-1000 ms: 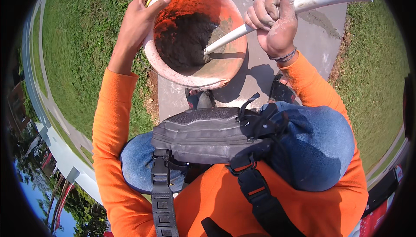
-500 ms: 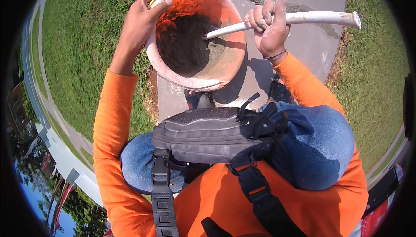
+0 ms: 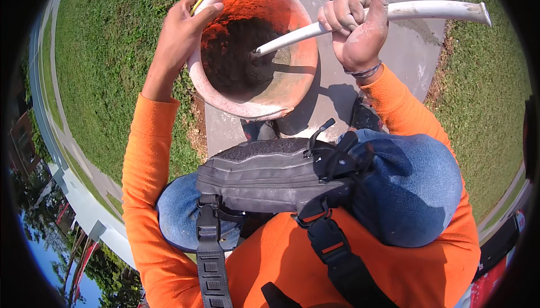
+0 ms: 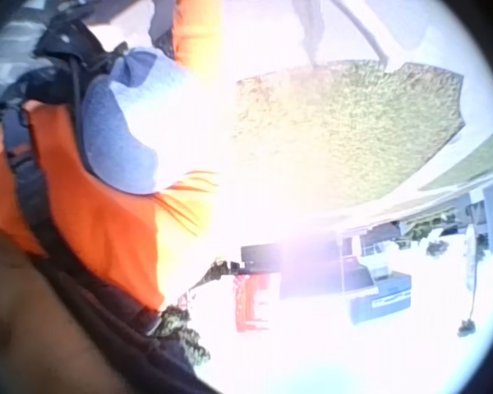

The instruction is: The person mixes cement in a bucket with a pipe, applies it to a crack in a concrete path with a trowel, and smooths it with a brush.

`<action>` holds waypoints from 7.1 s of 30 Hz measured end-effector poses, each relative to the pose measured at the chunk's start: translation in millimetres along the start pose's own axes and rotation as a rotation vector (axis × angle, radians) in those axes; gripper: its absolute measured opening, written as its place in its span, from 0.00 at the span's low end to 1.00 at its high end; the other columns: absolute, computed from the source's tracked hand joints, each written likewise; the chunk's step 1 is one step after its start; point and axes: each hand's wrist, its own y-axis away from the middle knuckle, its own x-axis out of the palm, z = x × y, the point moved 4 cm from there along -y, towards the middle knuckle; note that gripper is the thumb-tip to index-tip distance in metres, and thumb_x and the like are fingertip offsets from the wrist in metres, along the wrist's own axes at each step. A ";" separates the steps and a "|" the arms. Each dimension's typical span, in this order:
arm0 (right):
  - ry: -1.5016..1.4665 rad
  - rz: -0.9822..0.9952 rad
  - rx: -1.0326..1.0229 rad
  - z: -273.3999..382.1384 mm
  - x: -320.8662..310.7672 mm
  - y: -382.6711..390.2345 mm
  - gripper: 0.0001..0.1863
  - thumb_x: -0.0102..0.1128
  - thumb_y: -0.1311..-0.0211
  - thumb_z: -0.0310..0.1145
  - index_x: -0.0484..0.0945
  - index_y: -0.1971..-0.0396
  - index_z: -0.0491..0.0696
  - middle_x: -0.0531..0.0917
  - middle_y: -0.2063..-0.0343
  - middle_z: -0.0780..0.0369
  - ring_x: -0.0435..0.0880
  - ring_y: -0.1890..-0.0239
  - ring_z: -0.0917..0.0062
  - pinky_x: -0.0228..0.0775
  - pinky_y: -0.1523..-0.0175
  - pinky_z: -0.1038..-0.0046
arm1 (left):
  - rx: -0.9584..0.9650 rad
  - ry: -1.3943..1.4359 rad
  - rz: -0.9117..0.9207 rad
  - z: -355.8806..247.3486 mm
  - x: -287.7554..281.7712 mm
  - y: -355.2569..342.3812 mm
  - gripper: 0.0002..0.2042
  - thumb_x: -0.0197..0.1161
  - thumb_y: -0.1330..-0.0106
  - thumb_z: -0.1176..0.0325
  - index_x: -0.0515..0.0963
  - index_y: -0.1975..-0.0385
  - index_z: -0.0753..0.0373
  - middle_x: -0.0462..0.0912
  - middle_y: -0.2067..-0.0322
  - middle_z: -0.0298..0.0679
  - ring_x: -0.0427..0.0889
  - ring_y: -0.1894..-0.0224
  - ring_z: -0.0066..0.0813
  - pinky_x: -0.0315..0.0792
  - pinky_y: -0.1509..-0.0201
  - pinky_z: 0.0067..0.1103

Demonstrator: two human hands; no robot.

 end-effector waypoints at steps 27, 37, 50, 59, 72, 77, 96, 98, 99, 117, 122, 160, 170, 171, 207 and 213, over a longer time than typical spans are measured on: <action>0.092 0.023 0.026 -5.2 -5.1 6.3 0.31 0.31 0.25 0.60 0.53 0.85 0.55 0.53 0.91 0.71 0.49 0.87 0.82 0.54 0.73 0.75 | 0.022 -0.077 -0.009 -0.1 -2.9 1.5 0.15 0.65 0.35 0.62 0.77 0.58 0.69 0.80 0.68 0.33 0.75 0.66 0.16 0.70 0.59 0.17; 0.090 0.044 0.128 3.6 -21.0 1.5 0.31 0.31 0.26 0.61 0.54 0.85 0.55 0.54 0.91 0.72 0.48 0.87 0.83 0.50 0.74 0.76 | 0.007 0.012 -0.011 1.5 -2.3 2.2 0.13 0.65 0.34 0.62 0.75 0.60 0.66 0.76 0.69 0.29 0.71 0.67 0.12 0.67 0.61 0.13; 0.007 0.289 -0.007 88.6 -16.2 -18.9 0.31 0.35 0.30 0.67 0.56 0.83 0.57 0.54 0.89 0.75 0.50 0.84 0.85 0.49 0.69 0.77 | 0.019 -0.030 -0.005 0.9 -9.1 2.6 0.15 0.65 0.35 0.61 0.77 0.58 0.68 0.80 0.67 0.32 0.75 0.65 0.14 0.70 0.58 0.16; 0.023 0.050 0.143 26.6 -51.4 -11.6 0.31 0.34 0.27 0.63 0.54 0.84 0.54 0.54 0.89 0.71 0.53 0.84 0.81 0.55 0.70 0.74 | 0.033 0.023 -0.022 -1.0 -6.6 0.5 0.15 0.65 0.35 0.60 0.75 0.60 0.66 0.77 0.69 0.30 0.73 0.68 0.13 0.69 0.61 0.14; -0.032 -0.008 0.150 6.6 -18.4 -12.8 0.29 0.34 0.26 0.60 0.55 0.82 0.55 0.56 0.84 0.70 0.57 0.76 0.79 0.62 0.52 0.66 | 0.027 0.020 -0.023 7.8 -14.5 -1.7 0.17 0.65 0.35 0.61 0.77 0.56 0.69 0.82 0.64 0.35 0.78 0.63 0.18 0.71 0.54 0.18; 0.086 0.146 0.062 6.9 -11.6 -13.0 0.29 0.39 0.25 0.56 0.59 0.82 0.50 0.63 0.83 0.67 0.65 0.76 0.77 0.65 0.57 0.71 | 0.017 -0.023 -0.008 5.9 -11.1 -6.6 0.18 0.67 0.37 0.60 0.77 0.57 0.69 0.82 0.66 0.35 0.77 0.64 0.17 0.71 0.54 0.18; 1.404 0.135 0.114 0.0 -90.0 -9.3 0.16 0.67 0.42 0.37 0.81 0.55 0.48 0.84 0.60 0.60 0.84 0.59 0.73 0.74 0.50 0.73 | 0.176 -0.274 0.110 -30.5 18.5 5.5 0.16 0.62 0.35 0.67 0.78 0.49 0.64 0.83 0.49 0.40 0.81 0.52 0.25 0.73 0.52 0.22; 1.759 0.057 0.046 -6.7 -162.0 14.2 0.22 0.69 0.48 0.39 0.79 0.52 0.50 0.80 0.56 0.59 0.78 0.52 0.62 0.70 0.47 0.62 | 0.165 -0.188 0.102 -30.5 19.6 5.5 0.15 0.61 0.34 0.67 0.78 0.49 0.64 0.83 0.48 0.38 0.80 0.52 0.24 0.73 0.53 0.21; 1.829 0.031 0.090 -6.4 -174.8 23.4 0.25 0.70 0.49 0.40 0.78 0.50 0.51 0.79 0.55 0.60 0.76 0.50 0.62 0.69 0.46 0.62 | 0.149 -0.152 0.093 -27.9 18.2 6.7 0.15 0.61 0.34 0.67 0.77 0.49 0.64 0.82 0.47 0.37 0.80 0.52 0.23 0.73 0.53 0.21; 2.080 -0.120 0.325 -10.4 -172.9 71.5 0.41 0.78 0.61 0.43 0.70 0.42 0.52 0.74 0.53 0.58 0.72 0.47 0.60 0.68 0.46 0.58 | 0.175 -0.031 0.133 -20.4 10.4 0.5 0.14 0.60 0.34 0.69 0.76 0.52 0.68 0.78 0.43 0.45 0.74 0.39 0.33 0.65 0.35 0.28; 1.714 -0.103 0.318 -10.3 -191.9 59.1 0.24 0.74 0.55 0.37 0.78 0.57 0.45 0.77 0.61 0.56 0.77 0.56 0.62 0.70 0.51 0.62 | 0.154 -0.072 0.124 -17.9 8.8 0.1 0.14 0.61 0.34 0.67 0.77 0.52 0.68 0.79 0.44 0.44 0.75 0.40 0.32 0.66 0.36 0.27; 2.010 0.453 -0.212 -27.6 -141.2 -84.2 0.13 0.60 0.40 0.34 0.81 0.55 0.52 0.81 0.60 0.62 0.80 0.53 0.64 0.75 0.50 0.61 | 0.054 -0.142 0.028 -1.0 -8.9 11.1 0.11 0.65 0.35 0.62 0.78 0.64 0.66 0.79 0.68 0.31 0.74 0.63 0.17 0.68 0.56 0.17; 1.907 0.323 -0.187 -21.9 -150.7 -89.3 0.13 0.58 0.37 0.37 0.80 0.55 0.51 0.81 0.59 0.60 0.80 0.54 0.60 0.73 0.49 0.59 | 0.058 -0.175 0.040 -1.4 -10.9 10.4 0.11 0.64 0.34 0.62 0.78 0.64 0.65 0.78 0.69 0.31 0.73 0.64 0.17 0.68 0.56 0.17; 1.950 0.350 -0.167 -25.6 -153.9 -89.1 0.13 0.58 0.37 0.37 0.80 0.54 0.50 0.81 0.59 0.59 0.80 0.54 0.60 0.73 0.49 0.59 | 0.052 -0.174 0.039 -1.7 -11.0 10.4 0.11 0.64 0.34 0.62 0.78 0.64 0.66 0.78 0.69 0.31 0.73 0.64 0.17 0.68 0.56 0.17; 1.924 0.361 -0.183 -34.3 -166.1 -83.5 0.15 0.55 0.33 0.40 0.76 0.52 0.49 0.80 0.58 0.57 0.79 0.54 0.58 0.72 0.49 0.58 | 0.032 -0.230 0.033 4.9 -18.0 11.3 0.12 0.63 0.32 0.61 0.76 0.64 0.64 0.77 0.67 0.31 0.73 0.61 0.17 0.67 0.51 0.18; 1.830 0.217 -0.162 -23.0 -166.1 -91.0 0.17 0.53 0.32 0.42 0.75 0.51 0.48 0.80 0.58 0.56 0.79 0.54 0.56 0.73 0.51 0.56 | 0.035 -0.236 0.028 4.6 -17.9 11.7 0.12 0.63 0.32 0.61 0.76 0.64 0.64 0.77 0.67 0.31 0.73 0.60 0.18 0.67 0.51 0.18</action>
